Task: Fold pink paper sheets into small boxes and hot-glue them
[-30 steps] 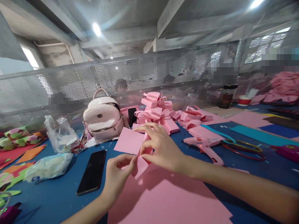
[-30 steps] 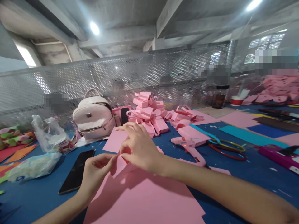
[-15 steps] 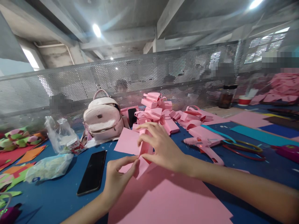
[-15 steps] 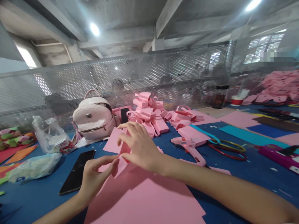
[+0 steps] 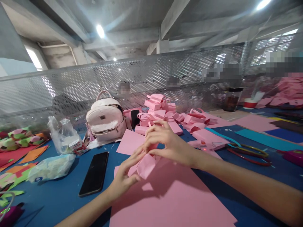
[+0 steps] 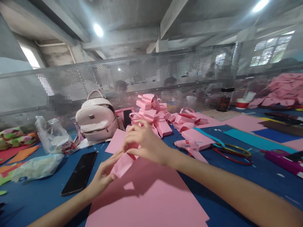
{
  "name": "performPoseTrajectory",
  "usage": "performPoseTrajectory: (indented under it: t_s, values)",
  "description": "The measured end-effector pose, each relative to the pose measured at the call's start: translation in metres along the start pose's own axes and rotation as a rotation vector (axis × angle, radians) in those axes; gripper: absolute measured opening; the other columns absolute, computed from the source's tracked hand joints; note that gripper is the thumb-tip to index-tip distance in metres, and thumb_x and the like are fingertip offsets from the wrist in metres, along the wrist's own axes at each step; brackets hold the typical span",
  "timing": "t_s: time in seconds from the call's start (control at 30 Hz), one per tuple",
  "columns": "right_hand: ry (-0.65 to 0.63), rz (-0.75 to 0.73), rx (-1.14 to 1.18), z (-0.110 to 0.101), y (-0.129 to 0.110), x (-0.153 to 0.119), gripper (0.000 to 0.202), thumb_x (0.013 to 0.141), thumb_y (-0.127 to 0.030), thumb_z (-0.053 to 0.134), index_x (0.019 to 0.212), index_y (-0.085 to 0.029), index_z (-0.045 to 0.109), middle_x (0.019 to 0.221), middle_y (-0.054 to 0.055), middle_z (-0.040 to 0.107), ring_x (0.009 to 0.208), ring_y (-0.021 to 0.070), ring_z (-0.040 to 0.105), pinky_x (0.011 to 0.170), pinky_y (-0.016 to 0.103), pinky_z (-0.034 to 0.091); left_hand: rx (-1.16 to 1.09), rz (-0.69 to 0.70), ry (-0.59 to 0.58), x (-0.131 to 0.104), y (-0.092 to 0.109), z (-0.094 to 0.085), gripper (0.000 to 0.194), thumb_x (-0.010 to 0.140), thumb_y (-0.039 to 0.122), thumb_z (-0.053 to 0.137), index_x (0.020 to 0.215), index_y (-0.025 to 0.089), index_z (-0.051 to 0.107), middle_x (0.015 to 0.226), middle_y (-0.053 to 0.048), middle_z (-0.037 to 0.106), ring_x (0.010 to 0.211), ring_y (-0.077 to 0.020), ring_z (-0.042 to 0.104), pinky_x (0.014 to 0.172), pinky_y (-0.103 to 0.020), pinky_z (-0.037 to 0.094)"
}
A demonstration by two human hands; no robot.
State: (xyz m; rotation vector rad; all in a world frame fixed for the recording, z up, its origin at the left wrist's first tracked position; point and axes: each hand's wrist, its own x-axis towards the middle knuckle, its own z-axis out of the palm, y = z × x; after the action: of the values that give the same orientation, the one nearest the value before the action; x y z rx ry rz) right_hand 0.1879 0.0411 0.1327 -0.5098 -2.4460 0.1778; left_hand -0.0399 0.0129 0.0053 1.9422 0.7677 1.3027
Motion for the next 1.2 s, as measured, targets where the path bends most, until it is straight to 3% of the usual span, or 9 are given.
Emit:
performPoseTrajectory:
  t_s: [0.2, 0.33, 0.53, 0.77, 0.9, 1.03, 1.2]
  values:
    - [-0.053, 0.012, 0.156, 0.005, -0.002, 0.001, 0.013, 0.086, -0.011, 0.074, 0.084, -0.023, 0.073, 0.09, -0.003, 0.074, 0.099, 0.0178, 0.062, 0.11, 0.046, 0.024, -0.228, -0.044, -0.001, -0.002, -0.006, 0.005, 0.107, 0.059, 0.071, 0.082, 0.152, 0.031, 0.045, 0.164, -0.012, 0.033, 0.153, -0.0416, 0.017, 0.123, -0.059, 0.015]
    - [-0.046, 0.027, 0.207, 0.008, -0.004, 0.001, 0.013, 0.085, -0.01, 0.075, 0.082, -0.023, 0.073, 0.085, -0.003, 0.074, 0.095, 0.0183, 0.061, 0.108, 0.045, 0.03, -0.174, -0.026, 0.033, -0.001, 0.002, 0.007, 0.104, 0.059, 0.065, 0.086, 0.149, 0.029, 0.05, 0.163, -0.011, 0.034, 0.154, -0.0419, 0.014, 0.125, -0.057, 0.011]
    - [-0.04, 0.044, 0.24, 0.012, -0.002, 0.0, 0.017, 0.082, -0.006, 0.077, 0.079, -0.022, 0.073, 0.083, -0.003, 0.074, 0.091, 0.0177, 0.061, 0.107, 0.044, 0.031, -0.098, 0.021, 0.054, 0.002, 0.015, 0.006, 0.099, 0.06, 0.07, 0.081, 0.147, 0.031, 0.053, 0.166, -0.01, 0.028, 0.153, -0.0418, 0.018, 0.125, -0.053, 0.014]
    - [-0.021, 0.037, 0.233, 0.015, 0.0, 0.0, 0.017, 0.081, -0.006, 0.078, 0.079, -0.022, 0.072, 0.083, -0.004, 0.073, 0.09, 0.0168, 0.059, 0.107, 0.043, 0.031, -0.108, -0.009, 0.06, 0.003, 0.014, 0.006, 0.099, 0.062, 0.071, 0.08, 0.148, 0.031, 0.05, 0.167, -0.009, 0.026, 0.154, -0.0395, 0.015, 0.125, -0.05, 0.013]
    - [0.106, 0.078, 0.261, 0.01, 0.016, 0.002, 0.012, 0.084, -0.01, 0.074, 0.08, -0.021, 0.072, 0.084, -0.001, 0.071, 0.092, 0.019, 0.059, 0.105, 0.045, 0.033, -0.301, -0.124, 0.074, 0.011, 0.009, 0.009, 0.103, 0.066, 0.07, 0.08, 0.153, 0.03, 0.042, 0.166, -0.012, 0.028, 0.154, -0.0373, 0.017, 0.125, -0.051, 0.014]
    - [0.262, 0.041, 0.348, 0.004, 0.034, 0.005, 0.011, 0.086, -0.018, 0.071, 0.075, -0.022, 0.07, 0.081, 0.001, 0.069, 0.09, 0.0211, 0.059, 0.096, 0.043, 0.041, -0.646, -0.349, 0.098, 0.016, 0.001, 0.014, 0.102, 0.063, 0.064, 0.087, 0.149, 0.029, 0.047, 0.159, -0.015, 0.041, 0.146, -0.0399, 0.038, 0.118, -0.056, 0.03]
    - [0.267, -0.02, 0.454, 0.005, 0.042, 0.007, 0.021, 0.09, -0.035, 0.072, 0.074, -0.022, 0.069, 0.078, 0.003, 0.07, 0.088, 0.022, 0.06, 0.093, 0.043, 0.044, -0.979, -0.502, -0.014, 0.01, 0.005, 0.017, 0.065, 0.071, 0.048, 0.09, 0.127, 0.024, 0.068, 0.14, -0.012, 0.063, 0.136, -0.0363, 0.052, 0.113, -0.053, 0.04]
